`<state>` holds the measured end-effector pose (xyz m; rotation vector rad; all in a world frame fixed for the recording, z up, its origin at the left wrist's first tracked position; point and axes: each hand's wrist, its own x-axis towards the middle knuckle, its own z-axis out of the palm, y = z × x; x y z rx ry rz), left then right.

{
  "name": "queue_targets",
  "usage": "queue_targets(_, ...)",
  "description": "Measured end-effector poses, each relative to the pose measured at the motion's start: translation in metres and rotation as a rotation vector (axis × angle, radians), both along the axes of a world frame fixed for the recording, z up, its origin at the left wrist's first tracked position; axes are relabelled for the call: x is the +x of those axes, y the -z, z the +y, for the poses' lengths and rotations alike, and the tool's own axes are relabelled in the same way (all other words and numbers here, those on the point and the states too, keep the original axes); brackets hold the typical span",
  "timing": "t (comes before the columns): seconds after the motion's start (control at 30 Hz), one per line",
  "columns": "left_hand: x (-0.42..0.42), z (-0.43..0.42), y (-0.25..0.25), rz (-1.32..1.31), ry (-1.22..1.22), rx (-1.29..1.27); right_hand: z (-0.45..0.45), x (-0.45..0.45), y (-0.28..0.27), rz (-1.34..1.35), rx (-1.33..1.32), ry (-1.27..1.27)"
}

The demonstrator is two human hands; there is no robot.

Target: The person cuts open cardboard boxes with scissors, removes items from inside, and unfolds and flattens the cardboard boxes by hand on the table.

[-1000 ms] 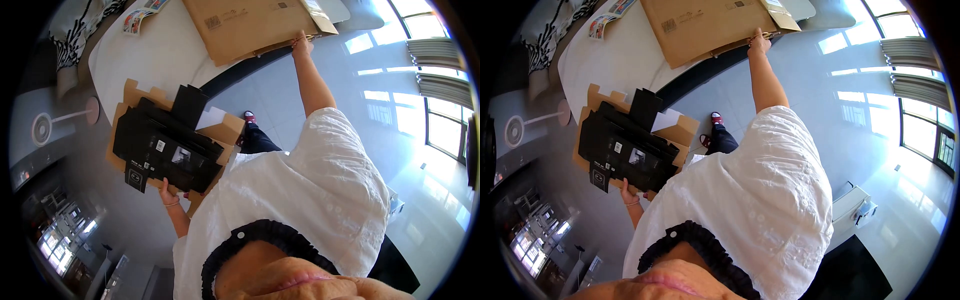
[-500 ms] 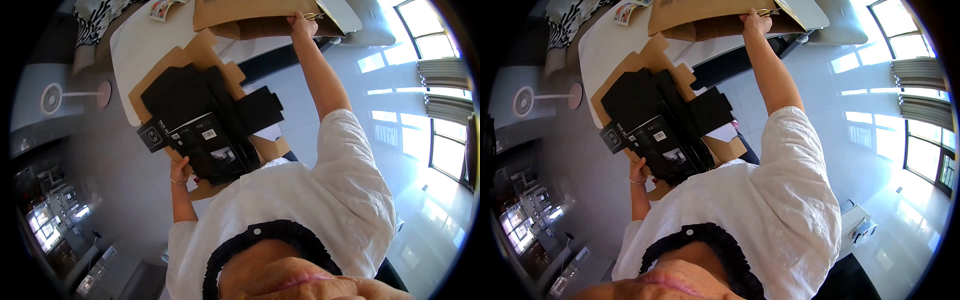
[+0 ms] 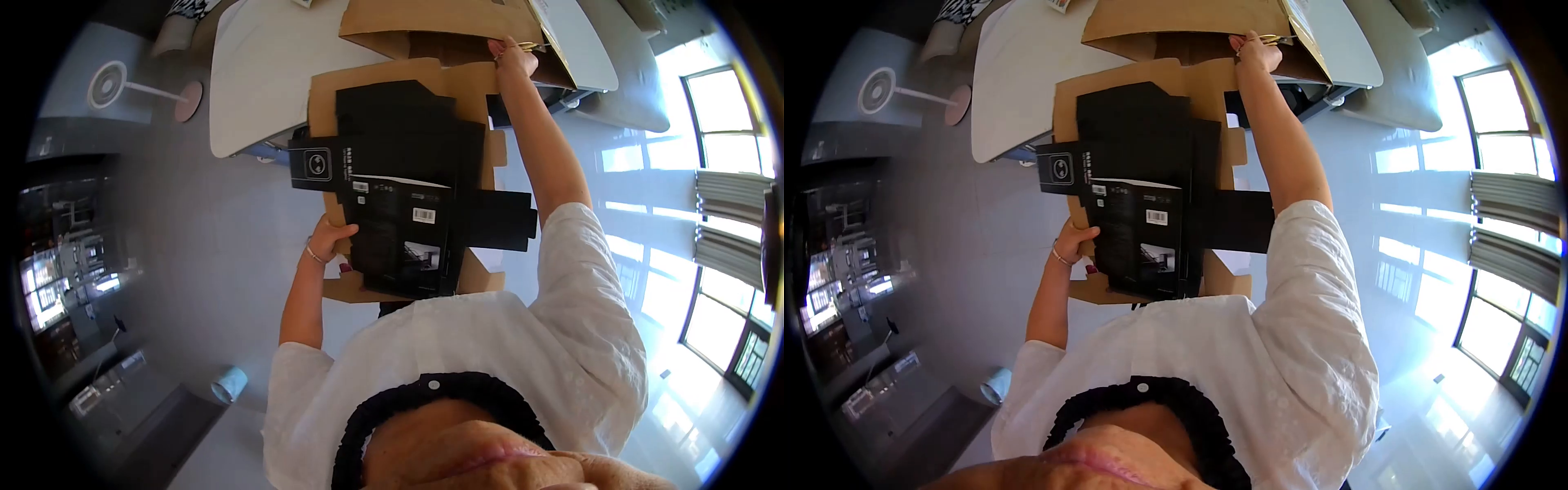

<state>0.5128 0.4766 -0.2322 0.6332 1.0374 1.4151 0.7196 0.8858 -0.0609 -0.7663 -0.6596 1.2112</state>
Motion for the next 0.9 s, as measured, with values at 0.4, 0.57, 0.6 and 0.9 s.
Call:
queue_targets(0.4, 0.082, 0.076, 0.044, -0.026, 0.152, -0.055, 0.062, 0.072, 0.025, -0.152, -0.129, -0.056)
queue_targets(0.57, 0.130, 0.099, 0.050, 0.003, 0.147, -0.035, 0.093, 0.093, 0.025, -0.227, -0.159, -0.087)
queue_targets(0.6, 0.139, 0.105, 0.052, 0.059, 0.149, -0.010, 0.099, 0.092, 0.023, -0.215, -0.154, -0.090)
queue_targets(0.9, 0.200, 0.206, 0.058, 0.118, 0.255, 0.023, 0.115, 0.097, 0.028, -0.159, -0.123, -0.062)
